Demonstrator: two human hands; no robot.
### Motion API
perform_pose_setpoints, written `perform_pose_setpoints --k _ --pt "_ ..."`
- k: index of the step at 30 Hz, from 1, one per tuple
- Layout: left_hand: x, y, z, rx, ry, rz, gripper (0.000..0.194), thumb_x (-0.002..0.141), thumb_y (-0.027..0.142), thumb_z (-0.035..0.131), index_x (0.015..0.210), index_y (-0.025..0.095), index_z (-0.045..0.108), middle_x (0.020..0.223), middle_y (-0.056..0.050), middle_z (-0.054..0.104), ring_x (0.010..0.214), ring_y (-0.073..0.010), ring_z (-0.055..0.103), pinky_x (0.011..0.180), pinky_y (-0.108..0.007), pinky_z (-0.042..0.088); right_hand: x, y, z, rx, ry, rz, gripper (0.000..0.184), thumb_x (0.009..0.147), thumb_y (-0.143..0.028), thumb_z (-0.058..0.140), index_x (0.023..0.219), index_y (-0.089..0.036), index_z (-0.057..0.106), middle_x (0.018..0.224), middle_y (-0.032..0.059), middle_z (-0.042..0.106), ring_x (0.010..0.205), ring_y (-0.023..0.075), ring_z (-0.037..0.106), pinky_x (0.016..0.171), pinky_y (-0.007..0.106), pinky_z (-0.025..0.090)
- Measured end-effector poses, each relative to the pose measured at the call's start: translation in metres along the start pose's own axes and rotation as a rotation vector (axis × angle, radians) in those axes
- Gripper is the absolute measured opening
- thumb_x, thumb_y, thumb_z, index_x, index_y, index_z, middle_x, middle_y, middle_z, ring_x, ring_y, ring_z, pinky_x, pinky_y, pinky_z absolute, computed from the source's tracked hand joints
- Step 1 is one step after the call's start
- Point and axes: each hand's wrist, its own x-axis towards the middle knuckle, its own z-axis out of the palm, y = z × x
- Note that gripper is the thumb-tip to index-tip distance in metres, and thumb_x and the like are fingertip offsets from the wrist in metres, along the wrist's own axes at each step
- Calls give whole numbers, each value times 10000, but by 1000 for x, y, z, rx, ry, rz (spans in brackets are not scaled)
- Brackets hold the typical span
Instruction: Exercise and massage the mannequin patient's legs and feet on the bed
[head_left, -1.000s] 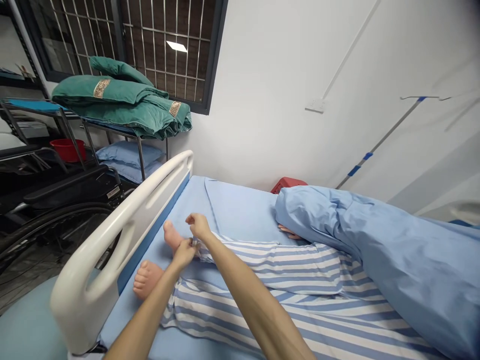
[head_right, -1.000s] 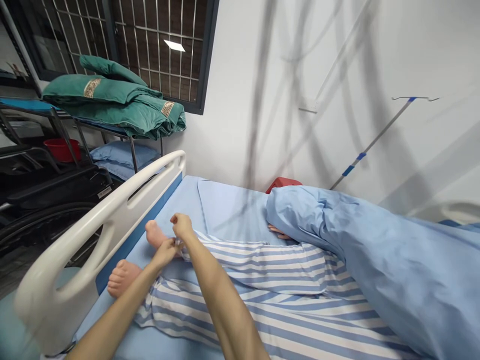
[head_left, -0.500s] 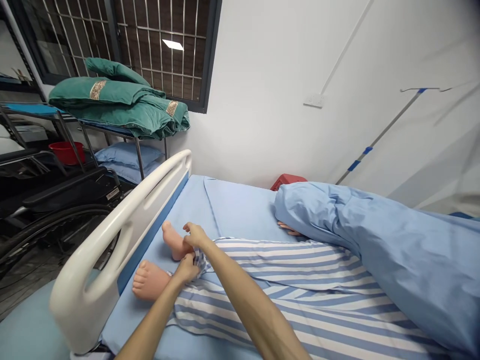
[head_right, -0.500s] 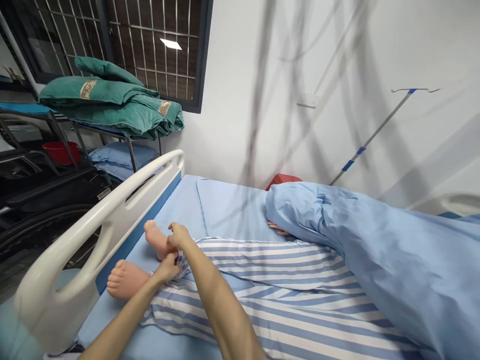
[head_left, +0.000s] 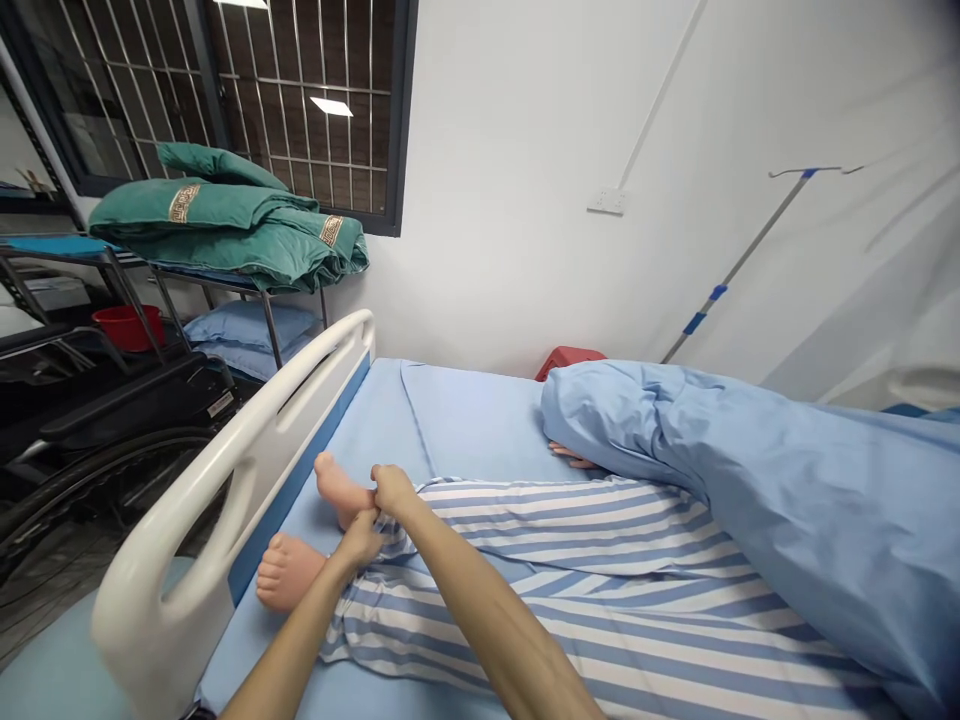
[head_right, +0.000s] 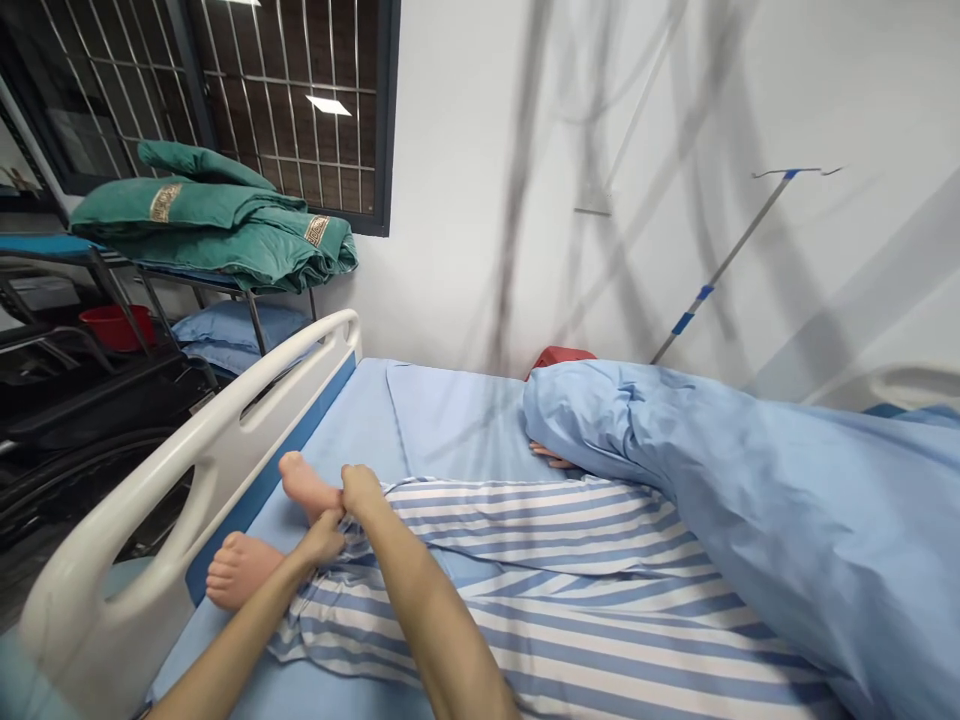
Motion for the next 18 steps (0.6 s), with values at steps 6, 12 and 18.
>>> perform_pose_setpoints --k 6,12,18 --pt "1 20 -8 -169 -32 30 171 485 52 479 594 148 570 434 47 491 457 -114 465 516 -248 402 15 -5 -22 147 198 64 307 642 4 506 828 -178 669 846 34 705 813 134 636 709 196 431" --pt "7 69 -39 -287 21 122 234 454 67 428 619 132 580 384 75 411 401 -78 380 461 -206 332 37 -14 -71 276 356 76 254 656 -28 506 792 -186 650 792 -10 696 750 105 628 683 175 440" --pt "10 62 -39 -109 -24 100 267 478 73 450 681 119 618 418 40 473 516 -142 502 511 -227 387 38 -14 -68 267 370 41 235 698 -61 475 820 -185 634 839 -1 689 801 112 621 717 187 437"
